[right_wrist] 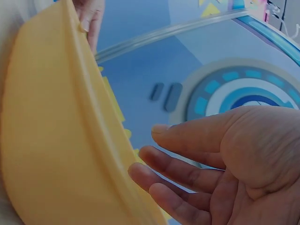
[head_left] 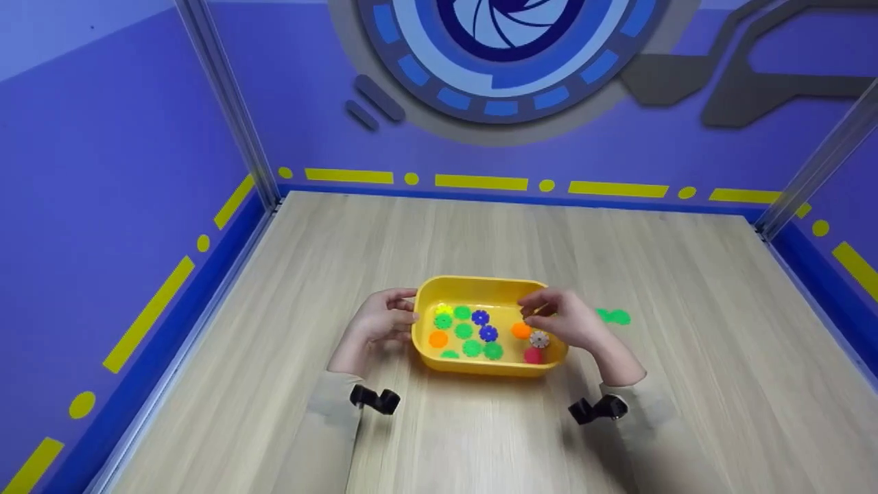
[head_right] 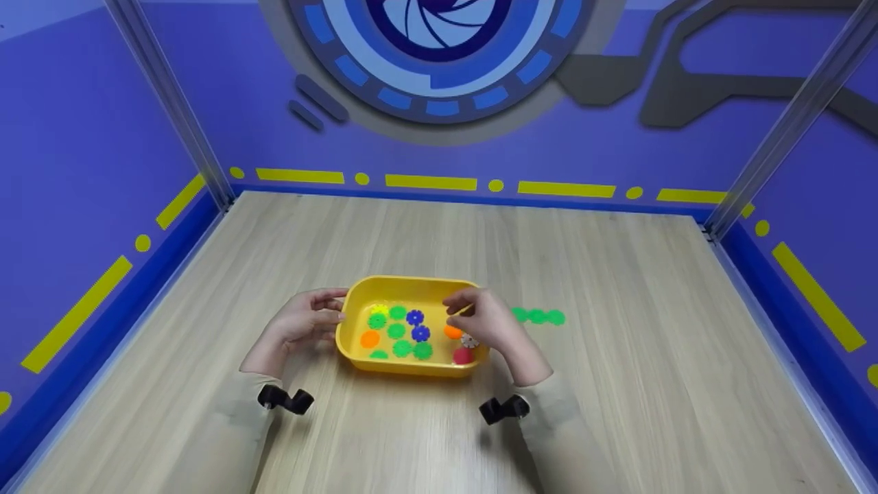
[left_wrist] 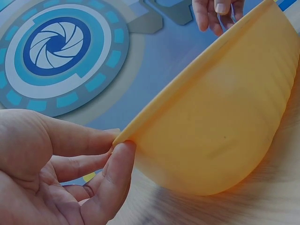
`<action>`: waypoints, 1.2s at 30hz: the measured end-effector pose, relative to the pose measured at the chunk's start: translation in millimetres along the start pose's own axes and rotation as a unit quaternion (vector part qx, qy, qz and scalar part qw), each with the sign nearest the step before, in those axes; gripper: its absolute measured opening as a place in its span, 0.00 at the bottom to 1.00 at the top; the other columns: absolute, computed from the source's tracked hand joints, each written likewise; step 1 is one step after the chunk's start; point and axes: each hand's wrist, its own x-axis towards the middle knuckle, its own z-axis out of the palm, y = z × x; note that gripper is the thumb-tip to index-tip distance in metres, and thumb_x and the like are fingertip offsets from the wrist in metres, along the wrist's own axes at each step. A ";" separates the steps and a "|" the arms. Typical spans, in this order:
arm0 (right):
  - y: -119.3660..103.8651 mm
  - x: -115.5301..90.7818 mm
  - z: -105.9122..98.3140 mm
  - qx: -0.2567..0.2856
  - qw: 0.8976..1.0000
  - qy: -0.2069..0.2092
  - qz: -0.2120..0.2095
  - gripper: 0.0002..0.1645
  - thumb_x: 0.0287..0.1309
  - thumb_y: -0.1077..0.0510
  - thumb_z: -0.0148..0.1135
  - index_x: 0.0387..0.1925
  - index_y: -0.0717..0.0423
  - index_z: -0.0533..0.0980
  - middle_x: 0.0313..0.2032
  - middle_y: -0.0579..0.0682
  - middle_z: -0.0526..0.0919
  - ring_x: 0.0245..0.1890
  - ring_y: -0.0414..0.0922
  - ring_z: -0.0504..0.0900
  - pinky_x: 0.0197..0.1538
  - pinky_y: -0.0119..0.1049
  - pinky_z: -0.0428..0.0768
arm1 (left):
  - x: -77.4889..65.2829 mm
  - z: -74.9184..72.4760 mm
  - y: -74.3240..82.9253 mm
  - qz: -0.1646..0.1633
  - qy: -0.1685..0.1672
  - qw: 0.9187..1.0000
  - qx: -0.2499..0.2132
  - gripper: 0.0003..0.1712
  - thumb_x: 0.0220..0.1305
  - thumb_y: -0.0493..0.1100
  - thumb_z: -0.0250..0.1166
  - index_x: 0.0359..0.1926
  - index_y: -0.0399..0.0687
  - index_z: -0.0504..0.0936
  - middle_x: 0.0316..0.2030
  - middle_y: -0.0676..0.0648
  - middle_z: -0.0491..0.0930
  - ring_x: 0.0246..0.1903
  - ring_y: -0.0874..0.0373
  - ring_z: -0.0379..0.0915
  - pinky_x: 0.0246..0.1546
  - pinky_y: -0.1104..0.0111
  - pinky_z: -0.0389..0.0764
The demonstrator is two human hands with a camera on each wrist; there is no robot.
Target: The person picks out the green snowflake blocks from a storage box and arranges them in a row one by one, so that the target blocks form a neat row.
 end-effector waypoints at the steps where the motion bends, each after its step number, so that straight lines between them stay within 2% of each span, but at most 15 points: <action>1: -0.7 1.2 2.8 -0.005 1.000 -0.004 0.000 0.17 0.65 0.63 0.67 0.54 0.62 0.83 0.47 0.59 0.88 0.43 0.49 0.83 0.49 0.39 0.87 | -0.1 -0.1 -0.1 0.000 0.000 1.000 0.000 0.33 0.61 0.28 0.68 0.68 0.46 0.77 0.46 0.44 0.78 0.29 0.57 0.79 0.29 0.69 0.87; 5: -2.6 6.8 13.9 -0.024 0.999 -0.029 -0.004 0.15 0.63 0.64 0.68 0.52 0.62 0.84 0.47 0.60 0.88 0.42 0.48 0.82 0.49 0.40 0.86 | 0.5 -0.3 -0.6 0.001 -0.002 1.000 0.001 0.33 0.62 0.28 0.68 0.68 0.45 0.77 0.46 0.43 0.78 0.29 0.57 0.79 0.30 0.68 0.88; 9: -3.5 12.3 25.4 -0.056 0.997 -0.048 -0.018 0.14 0.61 0.64 0.71 0.49 0.60 0.85 0.44 0.55 0.89 0.40 0.46 0.82 0.47 0.40 0.86 | 1.2 -0.4 -0.9 0.003 -0.005 1.000 0.004 0.34 0.62 0.28 0.68 0.69 0.44 0.75 0.48 0.42 0.78 0.29 0.57 0.79 0.30 0.68 0.88; 12: -4.9 16.5 33.7 -0.073 0.995 -0.060 -0.008 0.13 0.59 0.63 0.73 0.46 0.57 0.87 0.41 0.50 0.89 0.38 0.44 0.83 0.48 0.40 0.86 | 1.5 -0.9 -1.1 0.005 -0.005 1.000 0.005 0.33 0.63 0.28 0.67 0.69 0.44 0.75 0.48 0.42 0.78 0.29 0.57 0.79 0.30 0.68 0.88; 16: -8.2 20.1 43.4 -0.090 0.993 -0.073 0.014 0.13 0.57 0.63 0.74 0.45 0.55 0.87 0.41 0.47 0.89 0.39 0.43 0.84 0.53 0.43 0.87 | 1.6 -1.3 -1.2 0.011 -0.007 1.000 0.003 0.33 0.62 0.27 0.67 0.69 0.42 0.76 0.46 0.43 0.78 0.29 0.57 0.78 0.29 0.68 0.88; 23: -12.3 20.6 56.2 -0.121 0.990 -0.076 0.001 0.14 0.54 0.65 0.75 0.43 0.52 0.88 0.39 0.46 0.89 0.37 0.43 0.80 0.51 0.43 0.85 | 2.2 -1.2 -1.3 0.010 -0.008 1.000 -0.001 0.33 0.62 0.27 0.67 0.68 0.43 0.76 0.44 0.45 0.78 0.28 0.57 0.77 0.28 0.69 0.87; 30: -8.6 21.6 63.5 -0.144 0.986 -0.077 -0.044 0.12 0.51 0.65 0.77 0.38 0.51 0.88 0.33 0.46 0.87 0.35 0.41 0.77 0.46 0.42 0.82 | 2.2 -1.1 -2.0 0.002 -0.005 1.000 0.003 0.33 0.63 0.28 0.67 0.69 0.44 0.76 0.48 0.42 0.78 0.27 0.59 0.78 0.27 0.70 0.87; 36: -7.3 23.7 64.9 -0.161 0.984 -0.076 -0.029 0.11 0.49 0.65 0.78 0.33 0.50 0.84 0.30 0.45 0.83 0.33 0.42 0.75 0.43 0.39 0.78 | 2.1 -1.1 -2.1 0.008 -0.003 1.000 0.003 0.33 0.62 0.27 0.67 0.68 0.43 0.76 0.47 0.42 0.78 0.28 0.58 0.78 0.27 0.69 0.86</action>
